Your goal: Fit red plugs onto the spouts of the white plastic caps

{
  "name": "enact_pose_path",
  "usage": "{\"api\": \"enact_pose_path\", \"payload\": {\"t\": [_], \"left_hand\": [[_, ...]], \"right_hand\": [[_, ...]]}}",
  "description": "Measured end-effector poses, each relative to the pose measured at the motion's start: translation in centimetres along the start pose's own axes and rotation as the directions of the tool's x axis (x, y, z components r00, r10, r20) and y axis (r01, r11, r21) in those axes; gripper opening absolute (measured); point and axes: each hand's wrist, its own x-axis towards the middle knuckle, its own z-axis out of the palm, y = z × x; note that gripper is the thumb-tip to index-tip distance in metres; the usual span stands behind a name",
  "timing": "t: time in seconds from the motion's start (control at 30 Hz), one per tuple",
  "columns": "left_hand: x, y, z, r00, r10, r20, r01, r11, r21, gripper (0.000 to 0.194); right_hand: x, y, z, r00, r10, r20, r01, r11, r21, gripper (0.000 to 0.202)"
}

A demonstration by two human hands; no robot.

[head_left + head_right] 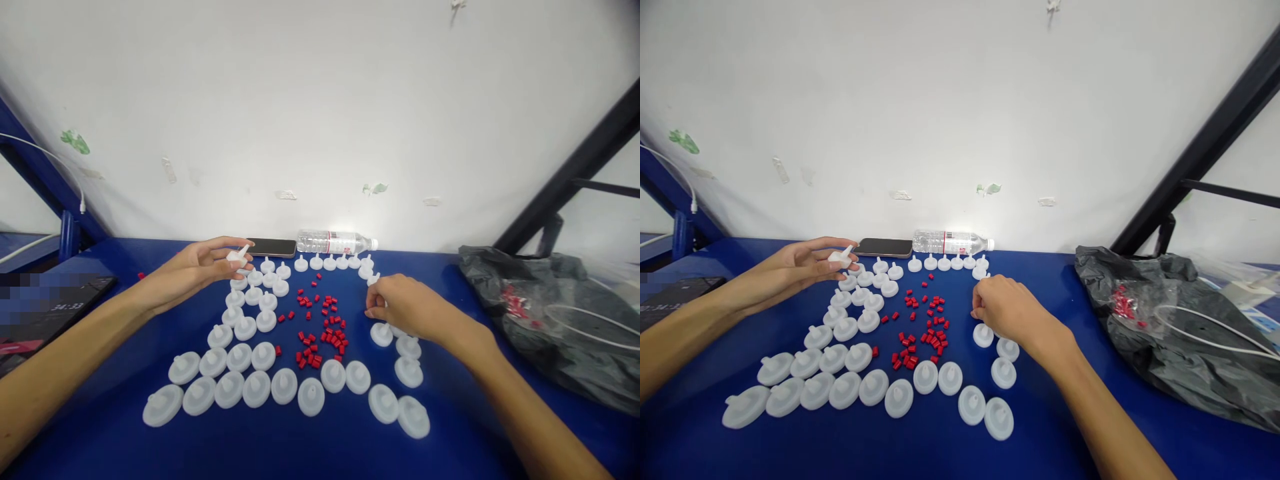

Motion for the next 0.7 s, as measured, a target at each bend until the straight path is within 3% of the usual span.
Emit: {"api": "enact_pose_path", "payload": {"t": [0.17,0.43,0.57,0.7], "left_hand": [[-0.5,-0.2,0.9,0.996,0.07,0.062,-0.078,0.988,0.133,0.058],[-2.1,0.7,3.8,0.968,0.116,0.222,-0.158,0.971,0.182,0.046],[-2.6,0.8,4.6,0.963,0.118,0.243,-0.164,0.971,0.176,0.041],[-3.0,0.8,5.4,0.968,0.119,0.222,-0.154,0.977,0.148,0.048]], "right_hand": [[0.0,-0.7,0.2,1.0,-0.005,-0.015,0.005,1.0,-0.018,0.008],[-0.4,-2.9,-0.3,1.0,-0.021,-0.022,0.02,0.998,-0.056,0.019],[-0.3,-3.9,-0.9,0.978,-0.094,-0.188,0.127,0.976,0.174,0.015],[-0.2,-5.3,-1.0,0.929,-0.132,-0.345,0.295,0.828,0.477,0.013]]}}
